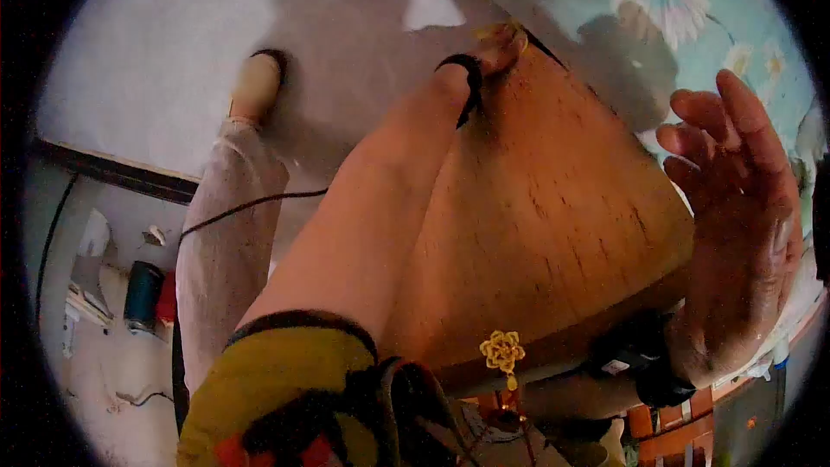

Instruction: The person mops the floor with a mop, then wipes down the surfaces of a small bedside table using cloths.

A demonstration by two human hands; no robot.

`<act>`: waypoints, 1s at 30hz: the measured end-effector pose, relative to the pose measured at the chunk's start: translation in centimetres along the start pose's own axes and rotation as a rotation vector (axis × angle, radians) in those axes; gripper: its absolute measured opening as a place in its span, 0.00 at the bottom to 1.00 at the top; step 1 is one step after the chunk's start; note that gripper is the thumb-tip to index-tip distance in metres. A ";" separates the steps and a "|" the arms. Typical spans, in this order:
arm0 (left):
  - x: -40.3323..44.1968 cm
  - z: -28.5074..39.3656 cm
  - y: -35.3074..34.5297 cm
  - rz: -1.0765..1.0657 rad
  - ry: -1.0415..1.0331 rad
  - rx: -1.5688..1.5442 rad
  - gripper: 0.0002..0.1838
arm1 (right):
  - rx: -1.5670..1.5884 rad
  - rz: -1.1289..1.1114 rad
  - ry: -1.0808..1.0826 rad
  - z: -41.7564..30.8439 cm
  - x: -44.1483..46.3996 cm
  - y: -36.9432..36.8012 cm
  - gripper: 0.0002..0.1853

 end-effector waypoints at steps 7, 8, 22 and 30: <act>-8.7 6.1 1.5 -0.059 -0.230 -0.242 0.25 | -0.108 -0.073 0.067 -0.4 -0.7 0.9 0.37; -11.6 8.1 2.5 -0.068 -0.336 -0.367 0.25 | -0.131 -0.074 0.093 -0.5 -0.5 1.0 0.35; -28.5 17.2 6.3 -0.223 -0.374 0.087 0.27 | -0.432 0.197 -0.096 0.0 0.0 -4.4 0.18; -15.5 -2.3 5.2 -0.298 -0.002 0.157 0.30 | -0.512 0.059 -0.210 -0.7 -0.9 -7.1 0.16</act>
Point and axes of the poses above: each hand's wrist, its own x-axis towards the middle knuckle, its own y-axis out of the back of the hand, z = x × y, the point moved 3 cm from there along x, towards the middle knuckle, and after that the axes turned 9 degrees about x, right-handed, at the moved point
